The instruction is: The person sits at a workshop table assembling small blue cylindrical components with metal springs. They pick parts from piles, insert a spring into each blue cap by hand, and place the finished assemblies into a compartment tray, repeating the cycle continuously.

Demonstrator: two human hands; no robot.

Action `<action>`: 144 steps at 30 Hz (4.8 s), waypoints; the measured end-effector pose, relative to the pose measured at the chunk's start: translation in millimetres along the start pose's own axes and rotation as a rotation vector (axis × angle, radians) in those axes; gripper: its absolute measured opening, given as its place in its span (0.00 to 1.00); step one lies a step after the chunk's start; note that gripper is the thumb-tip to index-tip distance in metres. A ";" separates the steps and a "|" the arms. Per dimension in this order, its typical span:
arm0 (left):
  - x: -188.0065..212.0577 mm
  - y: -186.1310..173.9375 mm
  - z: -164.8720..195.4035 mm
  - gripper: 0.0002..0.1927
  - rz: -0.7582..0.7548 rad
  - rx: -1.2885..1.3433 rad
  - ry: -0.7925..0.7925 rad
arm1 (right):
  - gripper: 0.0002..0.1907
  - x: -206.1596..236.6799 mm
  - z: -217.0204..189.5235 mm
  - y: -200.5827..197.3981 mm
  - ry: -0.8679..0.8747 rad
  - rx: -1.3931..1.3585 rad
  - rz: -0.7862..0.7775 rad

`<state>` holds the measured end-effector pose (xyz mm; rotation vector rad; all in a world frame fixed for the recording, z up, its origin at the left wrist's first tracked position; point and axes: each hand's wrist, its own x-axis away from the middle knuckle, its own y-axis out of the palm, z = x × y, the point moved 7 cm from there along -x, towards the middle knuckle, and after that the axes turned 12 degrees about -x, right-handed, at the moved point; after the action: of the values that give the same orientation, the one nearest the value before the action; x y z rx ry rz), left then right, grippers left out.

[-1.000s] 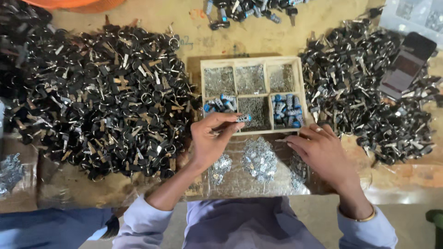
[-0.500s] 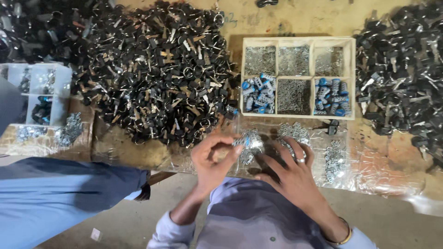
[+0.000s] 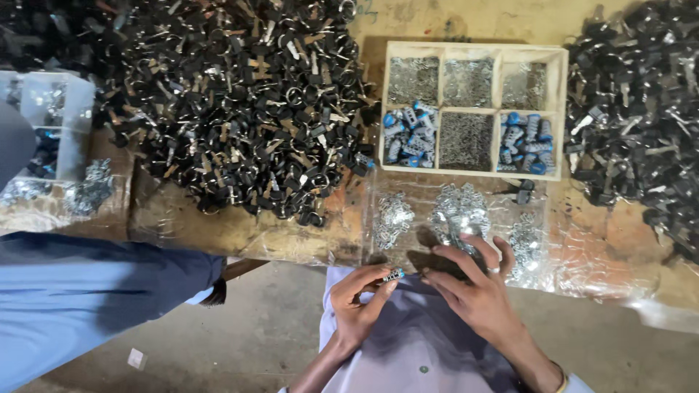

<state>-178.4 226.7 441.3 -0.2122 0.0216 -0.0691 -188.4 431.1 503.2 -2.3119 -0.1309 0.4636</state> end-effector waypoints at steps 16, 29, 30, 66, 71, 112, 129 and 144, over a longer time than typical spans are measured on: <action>2.7 23.0 -20.6 0.12 -0.044 -0.081 -0.095 | 0.25 18.9 3.7 -10.1 0.086 0.009 0.120; -3.4 44.2 -10.5 0.13 -0.093 -0.064 0.012 | 0.12 33.3 18.5 -13.6 0.164 -0.241 0.109; -3.4 47.3 -9.3 0.13 -0.099 -0.061 0.026 | 0.12 33.5 18.8 -14.6 0.194 -0.272 0.136; 1.2 50.9 -6.6 0.10 -0.125 -0.066 0.036 | 0.19 45.5 37.1 -59.1 0.337 0.272 0.212; 5.0 46.3 -17.0 0.11 -0.119 -0.030 -0.039 | 0.21 60.2 43.9 -63.5 0.403 0.097 0.254; -2.4 43.2 -15.6 0.12 -0.099 0.010 -0.022 | 0.13 60.0 22.7 -19.6 0.105 -0.177 0.199; -2.6 45.9 -13.4 0.12 -0.097 -0.191 0.050 | 0.15 36.2 25.0 8.8 0.458 -0.507 0.242; 8.9 -19.7 -28.1 0.10 0.069 0.007 -0.120 | 0.22 -15.8 -7.7 26.5 0.121 0.095 -0.063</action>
<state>-171.7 200.9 417.8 -0.2085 -0.0908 0.0125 -201.5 403.6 494.0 -2.2294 -0.1196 0.2906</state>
